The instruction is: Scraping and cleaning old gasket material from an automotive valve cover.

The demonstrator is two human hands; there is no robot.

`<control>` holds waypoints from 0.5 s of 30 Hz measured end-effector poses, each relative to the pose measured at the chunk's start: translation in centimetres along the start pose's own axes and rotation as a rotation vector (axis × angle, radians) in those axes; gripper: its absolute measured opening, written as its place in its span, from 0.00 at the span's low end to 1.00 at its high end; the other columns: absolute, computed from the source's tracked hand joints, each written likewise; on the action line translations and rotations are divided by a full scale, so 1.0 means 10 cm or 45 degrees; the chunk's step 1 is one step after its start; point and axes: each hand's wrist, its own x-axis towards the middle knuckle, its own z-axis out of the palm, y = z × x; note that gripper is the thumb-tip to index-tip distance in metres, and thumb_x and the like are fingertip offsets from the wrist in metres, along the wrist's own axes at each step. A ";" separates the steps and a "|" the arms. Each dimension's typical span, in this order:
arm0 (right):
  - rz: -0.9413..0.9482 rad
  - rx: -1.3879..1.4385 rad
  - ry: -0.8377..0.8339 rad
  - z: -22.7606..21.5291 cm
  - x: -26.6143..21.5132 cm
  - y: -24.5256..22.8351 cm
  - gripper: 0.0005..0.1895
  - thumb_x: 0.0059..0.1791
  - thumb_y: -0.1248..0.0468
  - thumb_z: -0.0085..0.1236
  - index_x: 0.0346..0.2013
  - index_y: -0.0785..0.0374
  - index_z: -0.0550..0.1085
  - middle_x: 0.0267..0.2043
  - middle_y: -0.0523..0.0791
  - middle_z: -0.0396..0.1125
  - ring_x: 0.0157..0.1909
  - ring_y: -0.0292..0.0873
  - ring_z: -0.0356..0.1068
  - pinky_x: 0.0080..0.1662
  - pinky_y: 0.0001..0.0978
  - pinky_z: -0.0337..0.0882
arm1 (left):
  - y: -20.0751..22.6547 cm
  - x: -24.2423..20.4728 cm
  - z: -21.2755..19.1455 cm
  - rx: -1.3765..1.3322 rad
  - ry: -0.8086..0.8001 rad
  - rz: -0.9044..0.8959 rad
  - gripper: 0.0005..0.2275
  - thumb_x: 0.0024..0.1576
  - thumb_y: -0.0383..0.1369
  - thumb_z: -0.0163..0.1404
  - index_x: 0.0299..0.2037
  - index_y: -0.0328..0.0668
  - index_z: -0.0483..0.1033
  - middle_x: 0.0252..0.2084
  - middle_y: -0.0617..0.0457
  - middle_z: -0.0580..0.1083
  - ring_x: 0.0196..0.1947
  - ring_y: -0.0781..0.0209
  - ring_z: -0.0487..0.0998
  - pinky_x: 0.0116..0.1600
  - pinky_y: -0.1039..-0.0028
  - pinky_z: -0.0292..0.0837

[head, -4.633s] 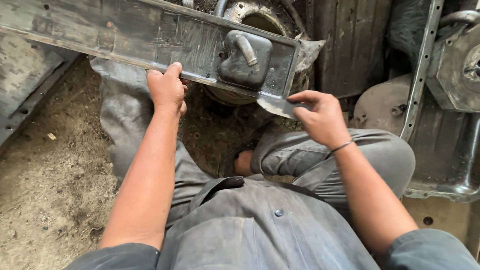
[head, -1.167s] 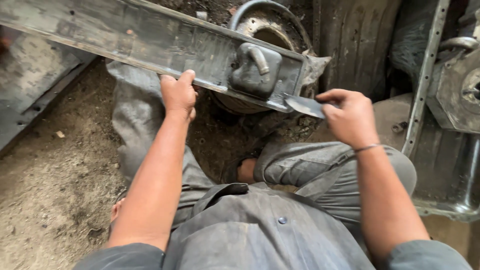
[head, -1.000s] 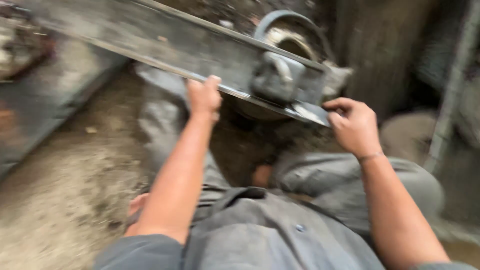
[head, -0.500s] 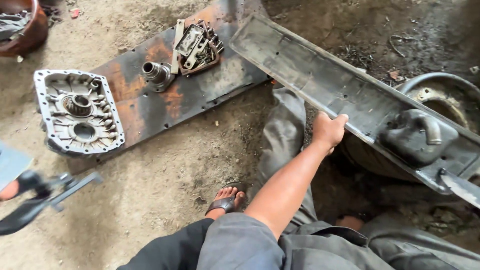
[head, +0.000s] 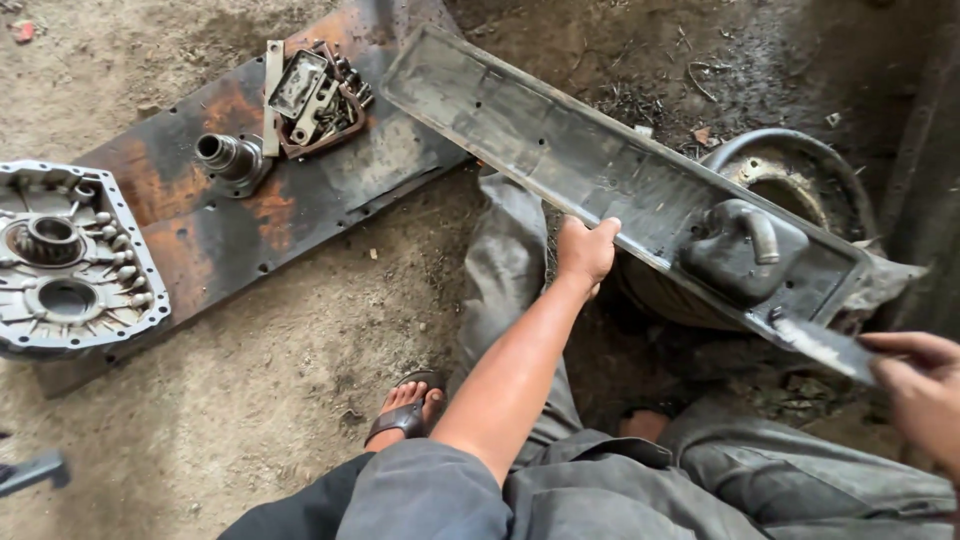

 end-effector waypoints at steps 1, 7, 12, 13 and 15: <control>0.002 -0.004 -0.001 -0.03 0.03 0.06 0.10 0.52 0.72 0.53 0.47 0.68 0.79 0.34 0.49 0.72 0.33 0.37 0.67 0.35 0.28 0.67 | 0.01 -0.02 -0.01 -0.002 0.000 -0.004 0.14 0.48 0.32 0.57 0.36 0.23 0.76 0.33 0.41 0.78 0.33 0.54 0.79 0.40 0.64 0.75; 0.024 -0.161 0.036 0.02 -0.06 -0.27 0.09 0.54 0.71 0.56 0.47 0.67 0.80 0.26 0.46 0.68 0.22 0.33 0.58 0.26 0.30 0.57 | 0.05 -0.01 0.00 -0.026 -0.015 0.021 0.13 0.48 0.31 0.57 0.36 0.25 0.76 0.34 0.45 0.78 0.34 0.57 0.79 0.42 0.66 0.74; -0.019 -0.154 0.143 -0.02 -0.17 -0.65 0.11 0.55 0.69 0.53 0.47 0.66 0.81 0.27 0.46 0.68 0.22 0.34 0.60 0.22 0.28 0.59 | 0.10 -0.04 -0.04 0.125 -0.003 -0.005 0.14 0.50 0.33 0.59 0.37 0.24 0.74 0.34 0.42 0.78 0.34 0.56 0.79 0.43 0.65 0.74; -0.016 -0.163 0.167 -0.01 -0.25 -0.86 0.11 0.55 0.69 0.53 0.47 0.66 0.81 0.27 0.46 0.68 0.22 0.34 0.60 0.22 0.28 0.59 | 0.07 -0.02 0.00 0.114 -0.026 -0.004 0.14 0.50 0.33 0.59 0.37 0.24 0.74 0.34 0.42 0.78 0.34 0.56 0.79 0.43 0.65 0.74; -0.096 -0.529 0.076 0.07 -0.39 -1.30 0.13 0.48 0.68 0.60 0.46 0.63 0.82 0.30 0.45 0.75 0.29 0.33 0.69 0.35 0.26 0.69 | 0.01 0.00 0.01 0.058 -0.048 0.005 0.14 0.49 0.33 0.57 0.37 0.24 0.77 0.34 0.41 0.79 0.34 0.55 0.79 0.43 0.65 0.74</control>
